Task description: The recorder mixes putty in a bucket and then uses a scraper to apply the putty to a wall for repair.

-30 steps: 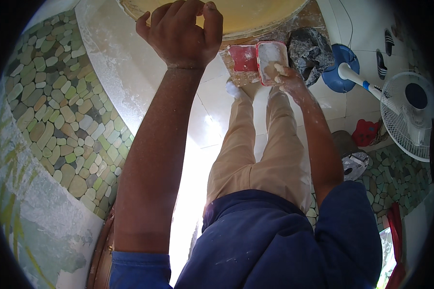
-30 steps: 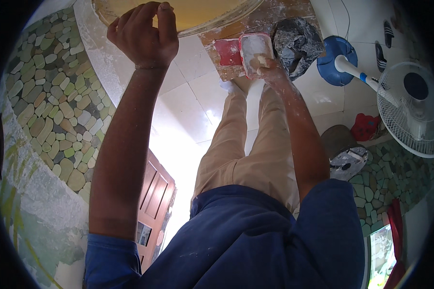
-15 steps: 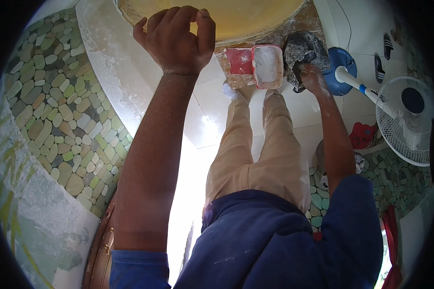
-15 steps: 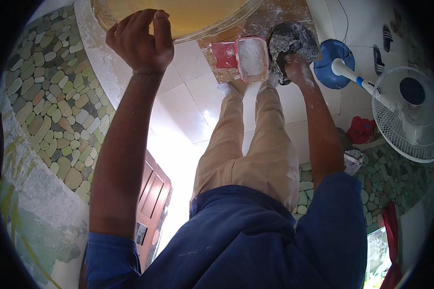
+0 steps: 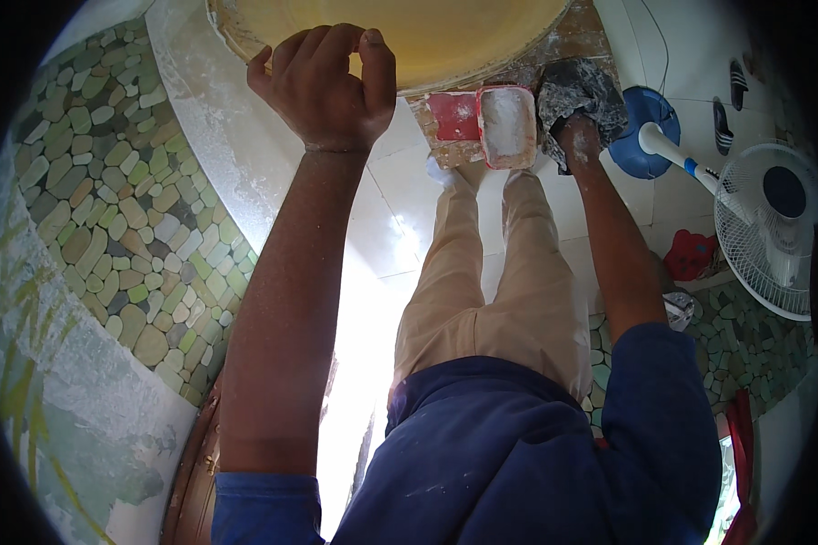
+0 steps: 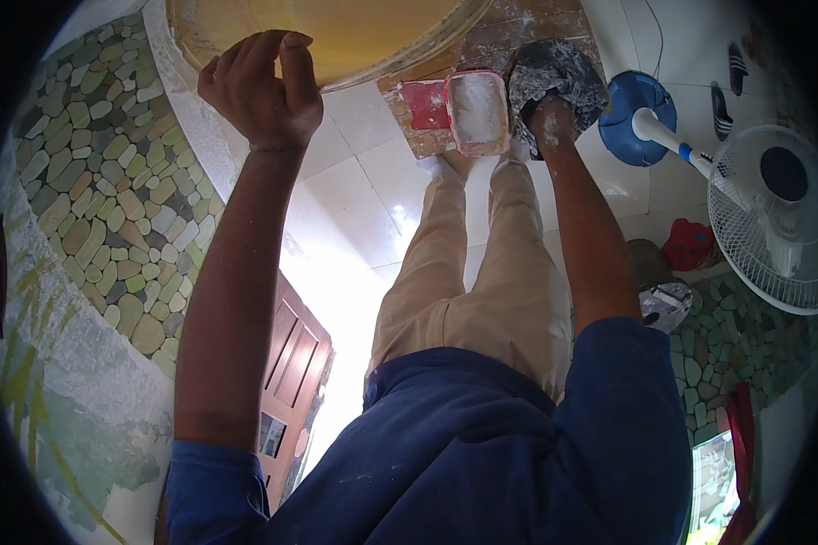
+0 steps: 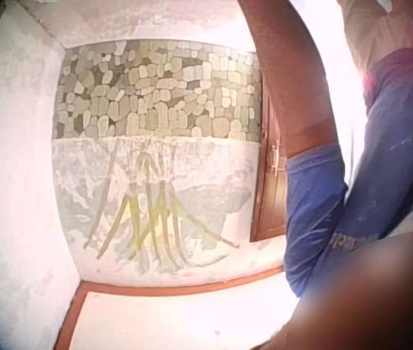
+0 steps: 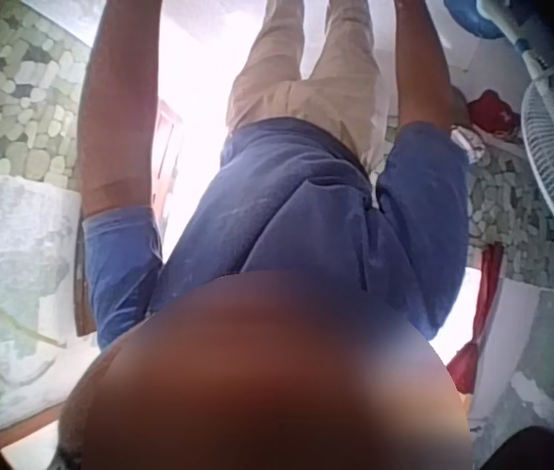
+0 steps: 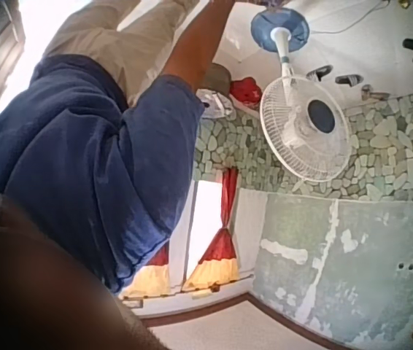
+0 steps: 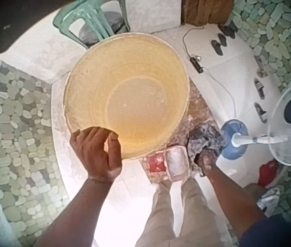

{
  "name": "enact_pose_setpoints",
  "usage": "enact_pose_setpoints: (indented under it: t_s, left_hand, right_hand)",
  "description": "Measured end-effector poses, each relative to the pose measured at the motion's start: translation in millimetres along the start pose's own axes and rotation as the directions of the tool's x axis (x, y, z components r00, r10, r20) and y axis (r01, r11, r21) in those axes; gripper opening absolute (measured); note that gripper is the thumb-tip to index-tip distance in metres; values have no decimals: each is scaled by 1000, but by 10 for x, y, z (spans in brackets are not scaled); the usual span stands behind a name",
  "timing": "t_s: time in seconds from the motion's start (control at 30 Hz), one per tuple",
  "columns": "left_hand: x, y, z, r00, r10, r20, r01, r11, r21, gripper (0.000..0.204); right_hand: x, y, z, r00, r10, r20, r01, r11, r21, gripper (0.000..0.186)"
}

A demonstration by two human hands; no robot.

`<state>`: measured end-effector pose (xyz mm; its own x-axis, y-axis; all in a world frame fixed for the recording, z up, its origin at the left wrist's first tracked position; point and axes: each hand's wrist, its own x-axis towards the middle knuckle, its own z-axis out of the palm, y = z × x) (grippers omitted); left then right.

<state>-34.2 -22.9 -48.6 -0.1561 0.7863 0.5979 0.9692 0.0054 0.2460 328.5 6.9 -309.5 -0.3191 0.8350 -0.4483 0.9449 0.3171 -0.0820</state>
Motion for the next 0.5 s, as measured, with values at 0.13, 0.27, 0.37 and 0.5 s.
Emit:
enact_pose_setpoints:
  t_s: [0.13, 0.27, 0.37, 0.5]
  left_hand:
    - [-1, -4, 7, 1000, -5, 0, 5, 1000, 1, 19]
    - [1, -15, -1, 1000, 4, 24, -4, 1000, 10, 20]
    - [3, -9, -10, 999, -2, 43, 2, 1000, 12, 20]
    - [19, 2, -4, 1000, 6, 12, -7, 1000, 8, 20]
  right_hand:
    - [136, 134, 173, 997, -71, 14, 72, 996, -44, 21]
    - [239, 265, 510, 968, -220, -125, 209, 974, -91, 21]
    - [271, 328, 675, 985, -136, -108, 126, 987, -96, 23]
    - [319, 322, 731, 941, -195, -276, 196, 980, -23, 25]
